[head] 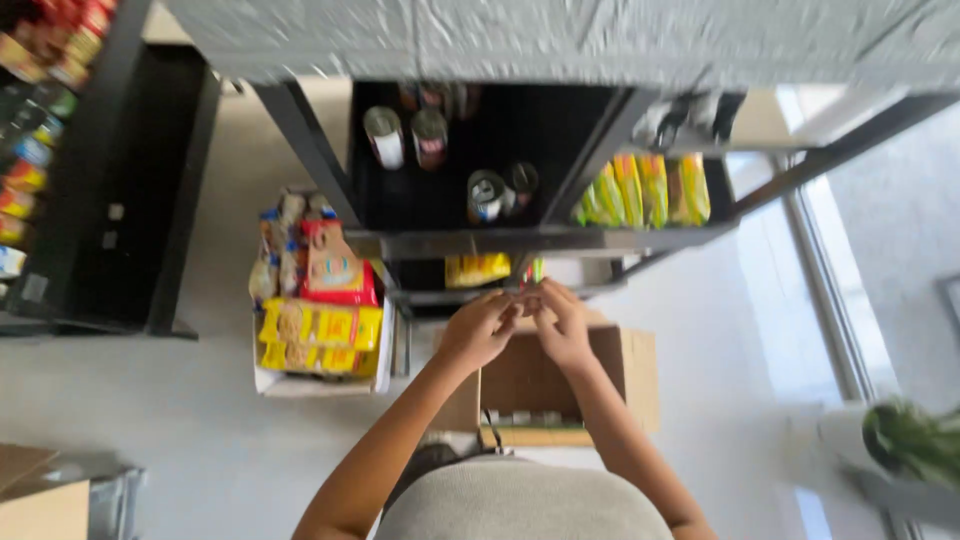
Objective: The person unpacks small, individually wrapped packages from a cardboard box on the floor and arranges them on a display shelf. They repeatedly move between the box and the shelf, placing the items in neat rows alongside other packaged goods.
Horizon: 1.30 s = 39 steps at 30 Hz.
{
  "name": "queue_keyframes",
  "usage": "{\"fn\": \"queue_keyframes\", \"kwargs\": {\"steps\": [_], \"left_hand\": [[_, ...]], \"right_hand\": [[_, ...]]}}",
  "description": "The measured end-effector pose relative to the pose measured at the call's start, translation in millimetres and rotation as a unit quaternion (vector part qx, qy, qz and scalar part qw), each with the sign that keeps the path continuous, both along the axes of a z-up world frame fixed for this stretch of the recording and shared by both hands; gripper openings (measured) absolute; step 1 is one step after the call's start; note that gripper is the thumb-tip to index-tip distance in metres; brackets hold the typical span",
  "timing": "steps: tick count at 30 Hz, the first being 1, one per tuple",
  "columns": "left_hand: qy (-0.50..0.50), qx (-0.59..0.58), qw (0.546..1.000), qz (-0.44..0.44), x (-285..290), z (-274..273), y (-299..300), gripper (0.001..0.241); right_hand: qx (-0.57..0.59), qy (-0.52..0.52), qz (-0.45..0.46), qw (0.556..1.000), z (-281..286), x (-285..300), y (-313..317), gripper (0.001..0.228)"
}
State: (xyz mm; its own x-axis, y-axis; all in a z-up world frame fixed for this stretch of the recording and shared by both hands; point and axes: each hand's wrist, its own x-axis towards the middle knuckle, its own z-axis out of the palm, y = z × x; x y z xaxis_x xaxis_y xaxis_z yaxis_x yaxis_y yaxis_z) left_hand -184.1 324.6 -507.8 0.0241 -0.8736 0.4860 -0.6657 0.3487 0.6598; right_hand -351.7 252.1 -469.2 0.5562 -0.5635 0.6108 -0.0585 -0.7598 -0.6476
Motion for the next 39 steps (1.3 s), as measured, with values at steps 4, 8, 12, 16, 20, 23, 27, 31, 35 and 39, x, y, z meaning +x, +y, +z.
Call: {"fn": "queue_keyframes", "kwargs": {"steps": [4,8,12,16,20,23,27,31,35,39], "left_hand": [[-0.065,0.335,0.938,-0.066,-25.7,-162.7,50.5,0.016],[-0.171,0.478,0.856,-0.101,-38.5,-222.6,92.1,0.030],[-0.201,0.463,0.856,-0.112,-46.9,-251.9,129.6,0.034],[-0.180,0.440,0.869,-0.133,-46.2,-254.8,148.2,0.040],[-0.180,0.427,0.876,-0.135,-40.2,-247.3,154.9,0.050],[-0.180,0.415,0.880,-0.145,-37.9,-240.9,158.7,0.062],[-0.179,0.373,0.899,-0.147,-46.5,-229.9,160.6,0.064],[-0.204,0.403,0.878,-0.160,-60.4,-233.5,163.5,0.065],[-0.226,0.419,0.870,-0.128,-69.6,-254.7,167.9,0.052],[-0.239,0.380,0.888,-0.102,-71.3,-271.9,175.2,0.049]], "right_hand": [[0.243,0.137,-0.142,0.950,-195.7,-61.8,46.3,0.021],[0.213,0.356,-0.257,0.873,-279.9,-115.4,73.7,0.041],[0.304,0.501,-0.288,0.758,-348.3,-163.9,91.0,0.063],[0.327,0.618,-0.155,0.698,-359.2,-159.7,94.4,0.054],[0.385,0.641,0.014,0.664,-335.8,-136.2,82.1,0.058],[0.345,0.629,0.043,0.695,-439.5,-159.0,88.5,0.053],[0.328,0.662,0.023,0.674,-402.3,-137.2,83.9,0.048],[0.366,0.720,0.015,0.590,-388.6,-121.5,84.2,0.055],[0.398,0.723,-0.017,0.564,-443.9,-134.2,90.3,0.070],[0.393,0.718,-0.031,0.573,-505.2,-154.9,89.9,0.067]]}}
